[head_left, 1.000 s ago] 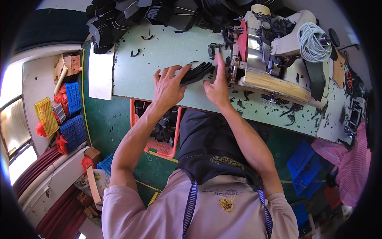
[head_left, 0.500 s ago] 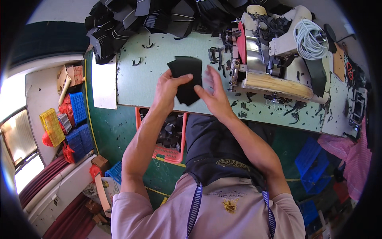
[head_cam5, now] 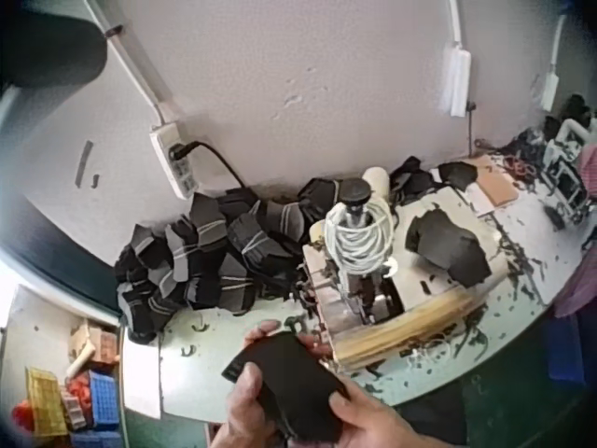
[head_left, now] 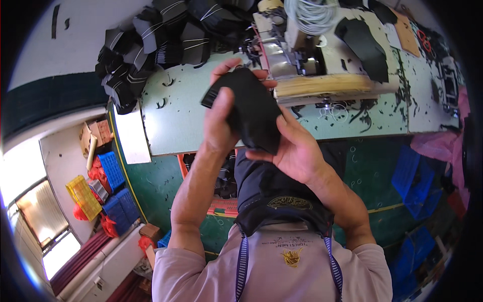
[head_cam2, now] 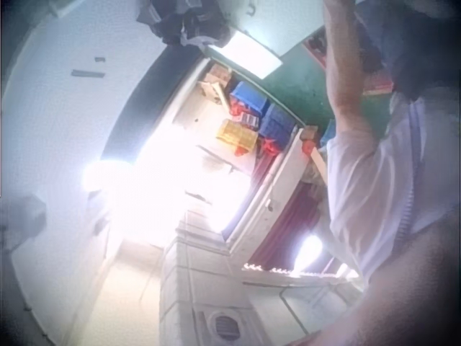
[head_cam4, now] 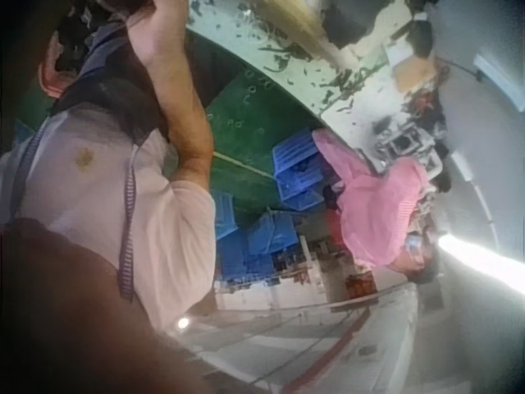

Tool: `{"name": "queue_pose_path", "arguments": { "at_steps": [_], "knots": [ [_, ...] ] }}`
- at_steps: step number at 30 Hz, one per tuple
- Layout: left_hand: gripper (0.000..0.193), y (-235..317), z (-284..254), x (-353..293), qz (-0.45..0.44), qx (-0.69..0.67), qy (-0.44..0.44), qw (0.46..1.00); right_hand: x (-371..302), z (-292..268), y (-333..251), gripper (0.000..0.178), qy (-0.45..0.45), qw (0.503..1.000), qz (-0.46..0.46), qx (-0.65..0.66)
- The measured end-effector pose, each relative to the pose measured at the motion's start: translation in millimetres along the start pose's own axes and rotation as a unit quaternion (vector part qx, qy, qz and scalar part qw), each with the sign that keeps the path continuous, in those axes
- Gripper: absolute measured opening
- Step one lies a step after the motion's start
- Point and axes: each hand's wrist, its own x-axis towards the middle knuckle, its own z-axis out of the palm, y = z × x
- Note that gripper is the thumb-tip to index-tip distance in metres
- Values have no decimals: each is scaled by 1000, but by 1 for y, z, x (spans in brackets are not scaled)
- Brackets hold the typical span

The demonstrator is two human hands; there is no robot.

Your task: The recorder uses a specialized machine to stitch or process the edges of black shoe upper components in a factory setting.

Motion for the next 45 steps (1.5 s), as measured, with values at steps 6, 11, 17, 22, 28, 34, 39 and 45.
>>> {"name": "queue_pose_path", "arguments": {
  "at_steps": [6, 11, 17, 22, 28, 34, 39, 45],
  "knots": [
    [61, 0, 19, 17, -93, 8, -26, 995, -9, -10, 0, 50, 38, 981, -143, -127],
    [61, 18, 10, 39, -249, 62, -11, 966, -17, -36, -26, 42, 97, 964, -141, -201],
    [45, 13, 6, 75, -289, 467, -40, 835, -17, -47, -34, 36, 139, 946, -158, -247],
    [50, 1, 5, 87, -280, 619, -10, 734, -9, -51, -41, 32, 166, 955, -130, -210],
    [41, 0, 17, 100, -267, 639, -28, 721, -19, -50, -54, 30, 180, 956, -127, -194],
    [42, 9, 7, 91, -315, 492, -24, 811, -19, -53, -41, 31, 182, 948, -188, -180],
    [40, 8, 17, 102, -332, 594, -4, 733, -10, -53, -32, 32, 164, 947, -213, -176],
    [41, 5, 5, 99, -281, 494, -42, 822, -14, -56, -34, 36, 166, 946, -239, -141]
  ]
}}
